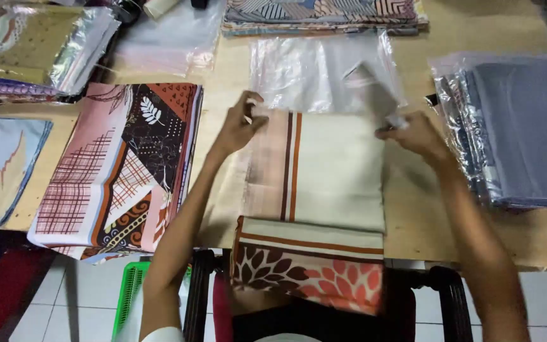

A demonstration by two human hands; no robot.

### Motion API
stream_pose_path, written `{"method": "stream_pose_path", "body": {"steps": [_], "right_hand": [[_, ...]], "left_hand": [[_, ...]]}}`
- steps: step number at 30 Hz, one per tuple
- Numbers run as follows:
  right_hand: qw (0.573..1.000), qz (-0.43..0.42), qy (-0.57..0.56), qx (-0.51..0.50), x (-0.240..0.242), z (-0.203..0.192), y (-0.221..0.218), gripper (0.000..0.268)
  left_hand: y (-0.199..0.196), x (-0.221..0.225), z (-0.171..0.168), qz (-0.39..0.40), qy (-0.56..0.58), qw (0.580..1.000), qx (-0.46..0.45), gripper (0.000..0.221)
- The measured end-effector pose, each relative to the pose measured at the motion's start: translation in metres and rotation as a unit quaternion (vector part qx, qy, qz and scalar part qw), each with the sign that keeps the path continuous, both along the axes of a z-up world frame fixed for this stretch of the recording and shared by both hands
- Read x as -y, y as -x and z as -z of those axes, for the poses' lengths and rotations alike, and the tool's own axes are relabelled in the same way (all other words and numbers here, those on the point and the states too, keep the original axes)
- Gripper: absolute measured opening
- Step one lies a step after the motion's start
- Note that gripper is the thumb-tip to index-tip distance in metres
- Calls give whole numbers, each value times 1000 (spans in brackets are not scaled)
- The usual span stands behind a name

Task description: Using a lint roller to meticulously clean folded fabric items on a work table.

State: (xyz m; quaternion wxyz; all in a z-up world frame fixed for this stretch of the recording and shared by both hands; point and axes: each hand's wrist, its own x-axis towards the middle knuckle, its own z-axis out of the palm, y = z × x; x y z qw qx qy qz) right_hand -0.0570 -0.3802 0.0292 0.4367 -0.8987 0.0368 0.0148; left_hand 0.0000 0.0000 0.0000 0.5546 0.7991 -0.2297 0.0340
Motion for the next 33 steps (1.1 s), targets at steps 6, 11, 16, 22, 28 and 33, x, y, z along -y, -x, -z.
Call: {"method": "stream_pose_path", "body": {"steps": [6, 11, 16, 22, 28, 33], "right_hand": [[998, 17, 44, -38, 14, 43, -44, 40], [991, 44, 126, 26, -5, 5, 20, 35], [992, 26, 110, -59, -22, -36, 124, 38], [926, -177, 246, 225, 37, 106, 221, 46], [869, -237, 315, 300, 20, 99, 222, 68], [827, -223, 381, 348, 17, 110, 223, 71]], "left_hand": [[-46, -6, 78, -41, -92, 995, 9, 40], [16, -9, 30, -136, -261, 951, 96, 40], [162, 10, -66, 163, -291, 943, 6, 37], [220, -58, 41, 189, -469, 816, 280, 125], [218, -58, 44, 168, -539, 733, 379, 104], [208, -59, 50, 178, -447, 793, 375, 84]]}}
